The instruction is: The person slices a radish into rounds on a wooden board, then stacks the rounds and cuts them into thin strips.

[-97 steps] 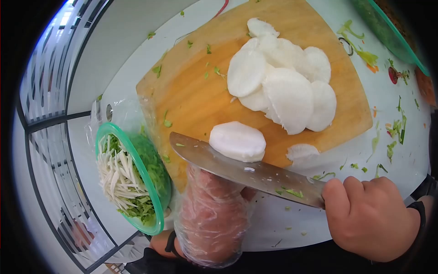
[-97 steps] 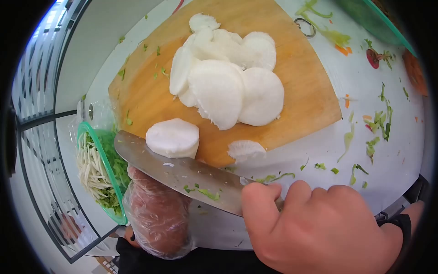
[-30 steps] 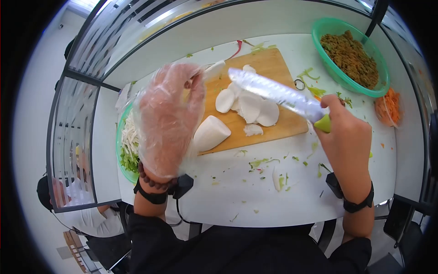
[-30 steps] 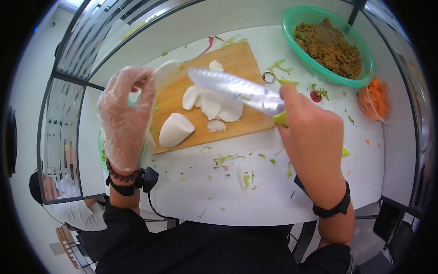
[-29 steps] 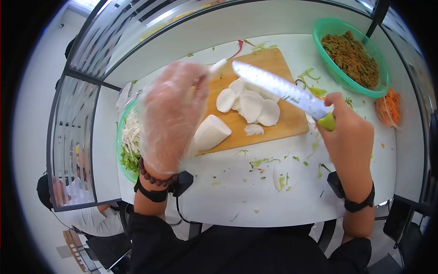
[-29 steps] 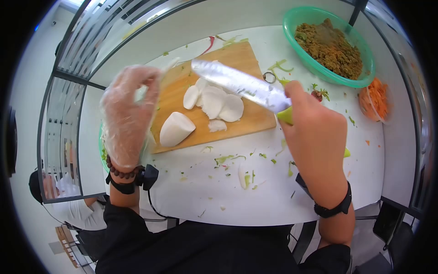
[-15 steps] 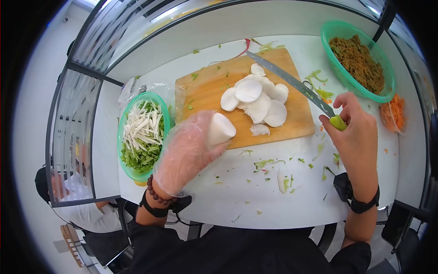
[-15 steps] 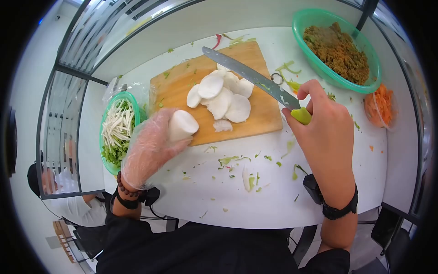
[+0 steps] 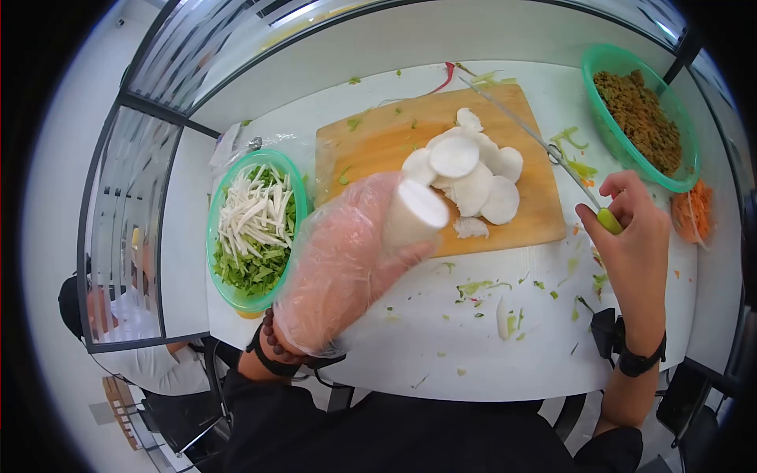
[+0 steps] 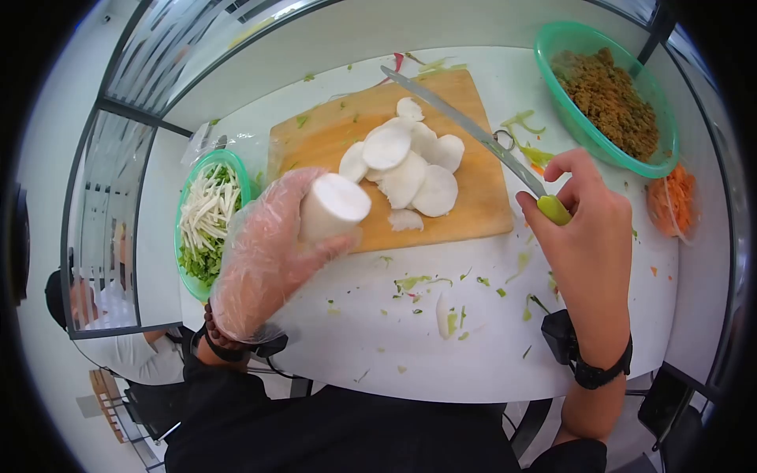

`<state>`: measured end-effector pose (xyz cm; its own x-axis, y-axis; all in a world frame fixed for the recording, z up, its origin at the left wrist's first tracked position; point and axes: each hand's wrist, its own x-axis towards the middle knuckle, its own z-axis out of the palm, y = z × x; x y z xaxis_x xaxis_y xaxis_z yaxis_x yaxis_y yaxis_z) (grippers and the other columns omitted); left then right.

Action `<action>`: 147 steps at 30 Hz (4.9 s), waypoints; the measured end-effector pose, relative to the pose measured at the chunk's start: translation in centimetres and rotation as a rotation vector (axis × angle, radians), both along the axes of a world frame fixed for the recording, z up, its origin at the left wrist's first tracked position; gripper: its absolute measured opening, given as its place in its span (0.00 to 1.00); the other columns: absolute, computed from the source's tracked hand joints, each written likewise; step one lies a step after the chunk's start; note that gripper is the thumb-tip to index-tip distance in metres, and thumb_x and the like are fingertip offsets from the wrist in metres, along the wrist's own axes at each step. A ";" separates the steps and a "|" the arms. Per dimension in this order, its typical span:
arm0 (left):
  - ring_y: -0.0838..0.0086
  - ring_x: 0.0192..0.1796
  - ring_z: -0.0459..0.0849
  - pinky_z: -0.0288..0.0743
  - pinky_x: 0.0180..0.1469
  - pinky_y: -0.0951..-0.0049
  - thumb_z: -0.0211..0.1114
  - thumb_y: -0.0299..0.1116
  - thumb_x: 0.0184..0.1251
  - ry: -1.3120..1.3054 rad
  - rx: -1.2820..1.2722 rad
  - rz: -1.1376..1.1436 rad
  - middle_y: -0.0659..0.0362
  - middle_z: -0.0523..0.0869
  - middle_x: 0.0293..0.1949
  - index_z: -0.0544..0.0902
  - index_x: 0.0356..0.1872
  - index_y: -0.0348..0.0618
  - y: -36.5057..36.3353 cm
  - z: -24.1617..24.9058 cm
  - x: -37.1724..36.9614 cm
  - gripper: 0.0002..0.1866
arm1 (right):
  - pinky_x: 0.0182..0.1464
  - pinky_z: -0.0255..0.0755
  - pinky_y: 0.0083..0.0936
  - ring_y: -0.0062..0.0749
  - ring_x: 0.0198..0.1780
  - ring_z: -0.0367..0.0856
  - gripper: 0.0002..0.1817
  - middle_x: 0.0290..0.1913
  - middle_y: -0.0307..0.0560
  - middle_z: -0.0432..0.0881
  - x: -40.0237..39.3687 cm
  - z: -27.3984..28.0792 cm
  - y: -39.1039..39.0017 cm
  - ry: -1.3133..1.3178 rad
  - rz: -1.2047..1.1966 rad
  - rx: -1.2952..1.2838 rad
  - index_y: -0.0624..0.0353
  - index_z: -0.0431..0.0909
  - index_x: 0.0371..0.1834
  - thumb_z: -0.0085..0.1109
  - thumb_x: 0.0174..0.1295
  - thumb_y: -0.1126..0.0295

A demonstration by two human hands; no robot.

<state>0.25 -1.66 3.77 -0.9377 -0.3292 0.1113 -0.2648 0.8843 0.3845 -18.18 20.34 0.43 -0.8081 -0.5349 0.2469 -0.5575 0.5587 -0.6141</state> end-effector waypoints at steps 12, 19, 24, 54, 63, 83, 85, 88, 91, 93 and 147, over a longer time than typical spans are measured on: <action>0.45 0.44 0.83 0.78 0.46 0.55 0.72 0.35 0.60 -0.246 0.063 0.116 0.39 0.82 0.43 0.68 0.58 0.36 -0.5 -1.5 0.3 0.30 | 0.24 0.63 0.28 0.35 0.19 0.73 0.05 0.20 0.49 0.75 1.3 0.3 -0.8 -0.160 0.180 -0.005 0.63 0.72 0.35 0.59 0.64 0.76; 0.48 0.34 0.84 0.79 0.36 0.56 0.72 0.39 0.60 -0.199 -0.068 0.168 0.43 0.83 0.33 0.68 0.55 0.33 0.4 -3.8 1.1 0.29 | 0.28 0.70 0.29 0.45 0.23 0.80 0.06 0.21 0.50 0.79 3.4 0.3 -1.0 -0.356 0.277 0.058 0.63 0.69 0.36 0.57 0.65 0.77; 0.48 0.32 0.84 0.78 0.33 0.56 0.71 0.40 0.60 -0.146 -0.087 0.206 0.45 0.83 0.34 0.68 0.56 0.34 0.8 -5.1 1.4 0.30 | 0.24 0.68 0.35 0.44 0.20 0.77 0.09 0.22 0.46 0.77 5.5 -0.3 -1.8 -0.011 0.493 0.182 0.59 0.72 0.35 0.64 0.59 0.75; 0.53 0.34 0.83 0.77 0.33 0.60 0.72 0.48 0.58 -0.303 -0.019 0.120 0.48 0.81 0.40 0.70 0.54 0.35 -0.4 -4.7 0.9 0.32 | 0.11 0.57 0.25 0.22 0.11 0.64 0.13 0.16 0.37 0.65 8.0 1.8 -2.2 0.309 0.669 0.614 0.65 0.76 0.42 0.60 0.57 0.68; 0.72 0.47 0.81 0.79 0.46 0.69 0.52 0.48 0.78 -0.232 0.751 0.407 0.54 0.79 0.50 0.71 0.59 0.38 0.8 -4.0 0.6 0.23 | 0.16 0.55 0.24 0.23 0.14 0.62 0.14 0.18 0.39 0.64 8.1 3.2 -2.6 0.234 0.673 0.672 0.68 0.79 0.40 0.60 0.53 0.70; 0.66 0.62 0.74 0.73 0.63 0.62 0.49 0.59 0.75 -0.314 0.859 0.456 0.53 0.71 0.64 0.63 0.70 0.42 0.4 -3.4 0.0 0.35 | 0.16 0.53 0.26 0.25 0.13 0.62 0.08 0.16 0.36 0.62 8.6 4.6 -4.2 0.174 0.579 0.751 0.61 0.76 0.33 0.60 0.50 0.71; 0.66 0.64 0.73 0.72 0.65 0.61 0.49 0.60 0.75 -0.307 0.905 0.493 0.53 0.70 0.65 0.62 0.71 0.42 0.3 -3.2 0.0 0.36 | 0.15 0.53 0.26 0.25 0.13 0.62 0.07 0.16 0.36 0.63 8.5 4.6 -4.7 0.210 0.583 0.757 0.60 0.75 0.31 0.60 0.50 0.71; 0.65 0.64 0.73 0.73 0.65 0.61 0.49 0.61 0.74 -0.147 1.178 0.648 0.53 0.70 0.65 0.63 0.70 0.40 0.5 -3.1 -0.5 0.37 | 0.14 0.54 0.27 0.25 0.12 0.64 0.07 0.15 0.37 0.63 7.9 3.4 -5.3 0.115 0.589 0.610 0.59 0.74 0.30 0.60 0.50 0.70; 0.64 0.62 0.75 0.75 0.64 0.60 0.48 0.62 0.74 0.008 1.379 0.788 0.51 0.71 0.64 0.64 0.69 0.36 1.0 -3.2 -0.8 0.38 | 0.14 0.55 0.28 0.26 0.12 0.64 0.07 0.14 0.38 0.64 7.4 3.6 -5.7 0.076 0.611 0.607 0.59 0.73 0.31 0.60 0.51 0.70; 0.63 0.62 0.75 0.75 0.64 0.60 0.48 0.62 0.74 -0.025 1.379 0.774 0.50 0.72 0.64 0.64 0.69 0.35 0.7 -3.3 -0.8 0.39 | 0.14 0.55 0.27 0.26 0.12 0.64 0.08 0.14 0.38 0.64 7.5 3.6 -5.0 0.064 0.625 0.625 0.59 0.73 0.32 0.60 0.51 0.71; 0.59 0.20 0.83 0.77 0.21 0.63 0.68 0.54 0.61 -0.193 -0.322 0.145 0.53 0.80 0.17 0.71 0.42 0.38 0.3 -4.0 0.5 0.27 | 0.13 0.64 0.19 0.20 0.09 0.64 0.20 0.15 0.35 0.66 2.2 1.0 -2.9 -1.368 0.376 -0.247 0.65 0.65 0.62 0.51 0.70 0.69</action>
